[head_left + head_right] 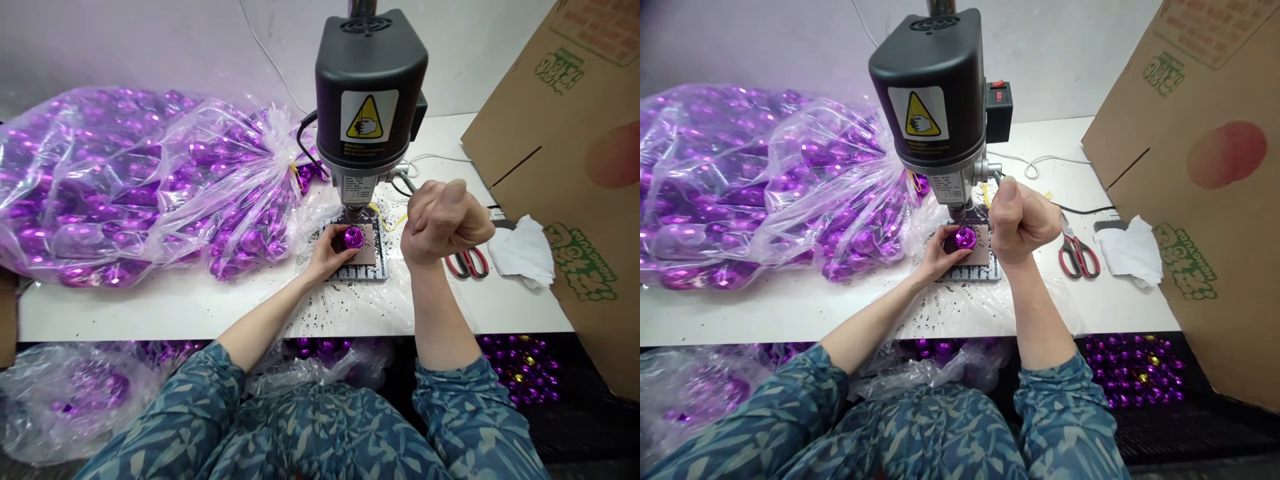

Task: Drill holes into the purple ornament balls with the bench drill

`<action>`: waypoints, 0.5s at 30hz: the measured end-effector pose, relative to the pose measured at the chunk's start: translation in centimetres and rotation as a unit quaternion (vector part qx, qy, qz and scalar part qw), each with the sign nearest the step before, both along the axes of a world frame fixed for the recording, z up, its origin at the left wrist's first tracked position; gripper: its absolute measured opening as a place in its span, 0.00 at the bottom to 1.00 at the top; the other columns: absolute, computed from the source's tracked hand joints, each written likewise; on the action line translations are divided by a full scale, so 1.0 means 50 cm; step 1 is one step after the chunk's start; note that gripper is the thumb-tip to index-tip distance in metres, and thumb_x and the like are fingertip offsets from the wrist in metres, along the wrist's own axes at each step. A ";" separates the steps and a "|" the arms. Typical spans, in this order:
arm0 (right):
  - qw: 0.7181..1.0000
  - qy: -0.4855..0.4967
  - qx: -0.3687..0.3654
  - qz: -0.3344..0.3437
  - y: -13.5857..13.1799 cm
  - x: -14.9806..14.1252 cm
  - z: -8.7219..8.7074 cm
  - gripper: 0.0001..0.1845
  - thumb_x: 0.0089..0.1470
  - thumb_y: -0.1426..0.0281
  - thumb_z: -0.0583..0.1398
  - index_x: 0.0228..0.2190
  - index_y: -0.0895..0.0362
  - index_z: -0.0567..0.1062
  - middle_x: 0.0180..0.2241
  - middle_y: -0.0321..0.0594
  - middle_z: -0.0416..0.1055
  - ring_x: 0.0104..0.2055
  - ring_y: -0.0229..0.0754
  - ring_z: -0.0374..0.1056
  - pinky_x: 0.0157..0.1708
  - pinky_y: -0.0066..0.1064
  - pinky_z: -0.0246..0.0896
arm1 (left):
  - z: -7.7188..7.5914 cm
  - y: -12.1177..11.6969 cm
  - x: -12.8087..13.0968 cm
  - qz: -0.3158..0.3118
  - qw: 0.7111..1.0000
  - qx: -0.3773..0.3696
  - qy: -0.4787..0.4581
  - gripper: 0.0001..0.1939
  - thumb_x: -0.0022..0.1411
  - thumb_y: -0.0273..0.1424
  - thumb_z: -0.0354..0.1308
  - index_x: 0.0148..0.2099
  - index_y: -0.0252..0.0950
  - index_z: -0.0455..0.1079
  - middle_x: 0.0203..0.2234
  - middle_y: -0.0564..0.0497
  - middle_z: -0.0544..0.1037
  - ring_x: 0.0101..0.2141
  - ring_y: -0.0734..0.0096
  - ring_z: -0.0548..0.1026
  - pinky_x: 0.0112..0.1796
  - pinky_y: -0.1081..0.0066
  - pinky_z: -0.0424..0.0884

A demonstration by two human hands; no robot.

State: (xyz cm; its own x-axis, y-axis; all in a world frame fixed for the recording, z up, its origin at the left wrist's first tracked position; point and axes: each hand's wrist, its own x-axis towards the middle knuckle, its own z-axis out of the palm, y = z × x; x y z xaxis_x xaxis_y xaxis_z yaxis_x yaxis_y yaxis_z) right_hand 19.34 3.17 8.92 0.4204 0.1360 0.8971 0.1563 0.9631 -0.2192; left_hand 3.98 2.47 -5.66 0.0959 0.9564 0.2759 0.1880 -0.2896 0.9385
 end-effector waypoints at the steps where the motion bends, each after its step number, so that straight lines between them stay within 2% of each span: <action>1: 1.000 -0.002 0.008 -0.002 0.003 0.000 -0.002 0.33 0.69 0.64 0.57 0.15 0.57 0.51 0.12 0.28 0.46 0.12 0.26 0.45 0.14 0.29 0.35 | 0.000 0.000 0.000 0.002 1.000 0.000 0.001 0.30 0.53 0.42 0.79 0.53 0.39 0.72 0.48 0.43 0.83 0.49 0.53 0.81 0.53 0.54 0.76; 5: 0.999 0.003 0.029 -0.020 0.010 0.001 -0.012 0.34 0.68 0.65 0.58 0.15 0.57 0.49 0.10 0.27 0.43 0.11 0.28 0.45 0.12 0.29 0.36 | 0.000 -0.001 0.001 0.005 1.000 -0.001 0.004 0.30 0.53 0.41 0.79 0.53 0.39 0.72 0.48 0.43 0.83 0.50 0.53 0.81 0.54 0.54 0.76; 10: 0.999 -0.007 0.034 -0.035 0.008 0.003 -0.034 0.37 0.68 0.60 0.58 0.13 0.55 0.49 0.08 0.26 0.45 0.08 0.29 0.44 0.09 0.28 0.40 | 0.000 -0.004 0.002 0.006 1.000 -0.004 -0.001 0.29 0.54 0.37 0.79 0.54 0.39 0.72 0.50 0.43 0.83 0.51 0.53 0.81 0.55 0.53 0.76; 12: 0.999 -0.005 0.024 -0.029 0.003 0.000 -0.021 0.37 0.68 0.61 0.58 0.13 0.56 0.50 0.09 0.26 0.45 0.09 0.28 0.44 0.09 0.28 0.39 | -0.002 -0.003 0.002 0.007 1.000 -0.004 -0.002 0.29 0.54 0.36 0.79 0.54 0.39 0.72 0.50 0.43 0.83 0.51 0.53 0.81 0.55 0.53 0.76; 15: 0.999 0.022 -0.024 -0.018 0.004 -0.008 0.036 0.35 0.70 0.61 0.58 0.14 0.56 0.53 0.11 0.26 0.46 0.11 0.26 0.44 0.13 0.28 0.37 | -0.003 0.001 0.007 0.017 1.000 -0.005 0.006 0.28 0.54 0.34 0.79 0.53 0.39 0.72 0.48 0.44 0.82 0.50 0.54 0.80 0.55 0.53 0.76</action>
State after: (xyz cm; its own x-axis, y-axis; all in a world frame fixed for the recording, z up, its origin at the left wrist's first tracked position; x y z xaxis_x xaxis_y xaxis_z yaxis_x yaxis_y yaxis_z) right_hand 18.94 3.34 10.70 0.4656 0.1619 0.8701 0.1804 0.9451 -0.2724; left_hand 4.32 2.52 -5.82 0.0668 0.9617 0.2659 0.2087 -0.2741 0.9388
